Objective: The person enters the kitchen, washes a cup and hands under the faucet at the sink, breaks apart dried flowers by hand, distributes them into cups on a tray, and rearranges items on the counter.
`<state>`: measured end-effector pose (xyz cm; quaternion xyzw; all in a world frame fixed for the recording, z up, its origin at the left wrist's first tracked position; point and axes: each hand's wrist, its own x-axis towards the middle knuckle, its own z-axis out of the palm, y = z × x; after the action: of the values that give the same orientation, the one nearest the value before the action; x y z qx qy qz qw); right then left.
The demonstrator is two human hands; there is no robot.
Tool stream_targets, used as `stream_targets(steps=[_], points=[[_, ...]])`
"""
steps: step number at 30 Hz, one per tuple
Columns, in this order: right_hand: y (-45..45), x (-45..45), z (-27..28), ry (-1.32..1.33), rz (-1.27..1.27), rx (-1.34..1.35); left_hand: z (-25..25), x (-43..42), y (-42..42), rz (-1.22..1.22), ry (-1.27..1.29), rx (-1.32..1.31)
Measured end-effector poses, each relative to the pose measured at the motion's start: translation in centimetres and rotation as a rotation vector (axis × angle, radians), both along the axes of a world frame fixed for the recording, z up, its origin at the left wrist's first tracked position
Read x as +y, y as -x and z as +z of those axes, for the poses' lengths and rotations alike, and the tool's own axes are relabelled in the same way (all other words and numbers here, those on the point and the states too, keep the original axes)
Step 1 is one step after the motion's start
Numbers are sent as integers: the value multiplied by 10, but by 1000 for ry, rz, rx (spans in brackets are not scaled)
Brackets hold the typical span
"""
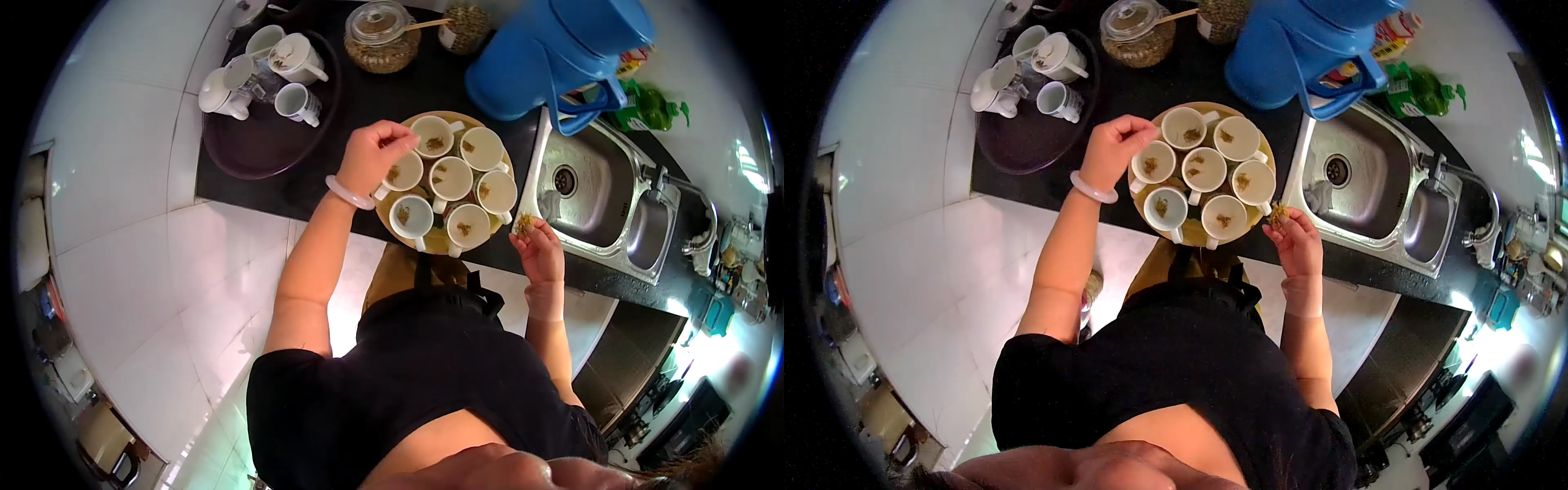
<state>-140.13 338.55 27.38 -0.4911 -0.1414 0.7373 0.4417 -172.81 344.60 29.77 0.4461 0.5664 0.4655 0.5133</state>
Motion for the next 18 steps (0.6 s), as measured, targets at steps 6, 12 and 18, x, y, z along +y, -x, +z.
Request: stream_targets(steps=[6, 12, 18], points=[[-10, -3, 0, 8, -1, 29, -43, -14, -58, -254, -219, 678], [-6, -2, 4, -5, 66, 77, -46, -18, -64, -212, -177, 718], [15, 7, 5, -52, 170, -2, -31, -35, -96, -224, -95, 353]])
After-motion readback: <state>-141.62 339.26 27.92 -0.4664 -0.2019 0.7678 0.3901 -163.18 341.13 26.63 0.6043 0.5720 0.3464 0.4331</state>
